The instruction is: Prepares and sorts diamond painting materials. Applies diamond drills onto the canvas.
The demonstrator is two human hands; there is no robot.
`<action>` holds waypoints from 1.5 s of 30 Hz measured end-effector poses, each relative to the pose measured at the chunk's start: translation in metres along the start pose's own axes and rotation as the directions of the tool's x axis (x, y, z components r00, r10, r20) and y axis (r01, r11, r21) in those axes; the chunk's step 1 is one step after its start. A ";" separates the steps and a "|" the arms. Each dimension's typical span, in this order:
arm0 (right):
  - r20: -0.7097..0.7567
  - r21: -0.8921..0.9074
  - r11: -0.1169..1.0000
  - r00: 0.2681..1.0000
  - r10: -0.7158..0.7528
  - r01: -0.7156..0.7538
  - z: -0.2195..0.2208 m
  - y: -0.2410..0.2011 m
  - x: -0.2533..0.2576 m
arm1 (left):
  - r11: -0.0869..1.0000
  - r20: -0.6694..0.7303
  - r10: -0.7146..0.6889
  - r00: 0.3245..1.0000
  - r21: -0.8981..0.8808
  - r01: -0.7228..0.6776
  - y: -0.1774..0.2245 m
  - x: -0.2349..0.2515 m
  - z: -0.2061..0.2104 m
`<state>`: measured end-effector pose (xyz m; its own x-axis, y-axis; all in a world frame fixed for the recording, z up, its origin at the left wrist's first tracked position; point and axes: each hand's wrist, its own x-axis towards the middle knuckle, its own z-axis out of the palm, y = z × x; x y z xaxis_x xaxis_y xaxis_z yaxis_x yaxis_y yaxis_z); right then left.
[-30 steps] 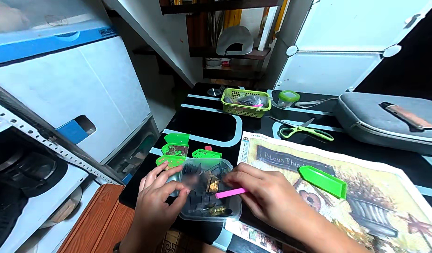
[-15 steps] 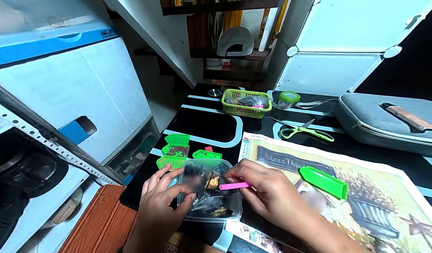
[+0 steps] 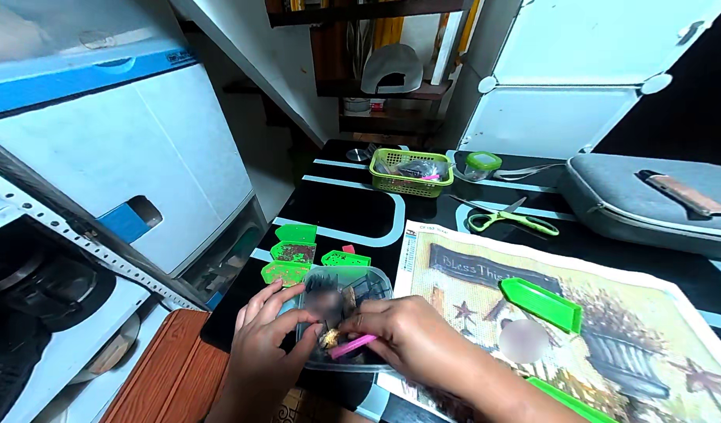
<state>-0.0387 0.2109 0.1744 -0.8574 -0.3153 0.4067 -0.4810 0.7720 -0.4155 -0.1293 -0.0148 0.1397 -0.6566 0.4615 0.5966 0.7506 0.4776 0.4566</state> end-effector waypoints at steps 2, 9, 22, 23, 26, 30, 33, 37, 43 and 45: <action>-0.049 0.073 0.997 0.998 0.034 -0.030 -0.007 0.002 -0.001 | 1.000 -0.004 0.005 1.000 -0.010 -0.005 -0.001 0.000 -0.001; -0.179 0.108 0.986 0.973 0.143 -0.125 -0.010 0.014 -0.004 | 0.999 -0.011 0.018 1.000 -0.049 -0.019 0.001 -0.002 -0.003; 0.009 0.080 0.976 0.979 0.204 -0.204 -0.016 0.006 0.021 | 0.988 0.002 0.002 1.000 -0.153 -0.002 -0.002 -0.002 -0.007; -0.013 0.114 0.969 0.975 0.220 -0.217 -0.021 0.009 0.019 | 0.984 -0.006 -0.005 1.000 -0.180 0.004 -0.001 -0.001 -0.008; -0.092 0.222 0.944 0.959 0.268 -0.242 -0.035 0.009 0.012 | 0.959 -0.048 -0.003 0.999 -0.283 -0.011 0.008 0.003 -0.010; -0.239 0.337 0.923 0.932 0.273 -0.184 -0.055 -0.005 -0.002 | 0.819 0.020 -0.062 0.998 -0.570 0.063 0.041 0.011 -0.008; -0.312 0.341 0.923 0.905 0.289 -0.178 -0.080 -0.019 -0.022 | 0.590 0.165 -0.087 0.983 -0.786 0.184 0.085 0.022 0.003; -0.360 0.341 0.912 0.865 0.350 -0.227 -0.123 -0.026 -0.059 | 0.428 0.151 -0.039 0.988 -0.891 0.153 0.136 0.040 0.040; -0.463 0.300 0.891 0.764 0.449 -0.342 -0.159 -0.006 -0.130 | 0.325 0.303 0.084 0.949 -0.909 0.261 0.181 0.055 0.092; -0.498 0.315 0.859 0.700 0.512 -0.404 -0.160 -0.002 -0.160 | 0.367 0.402 0.129 0.907 -0.869 0.332 0.182 0.051 0.100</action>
<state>0.1284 0.3478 0.2404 -0.7555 0.4489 0.4773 -0.1245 0.6168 -0.7772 -0.0340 0.1703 0.1872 -0.5282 0.7803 0.3349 0.1216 -0.3208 0.9393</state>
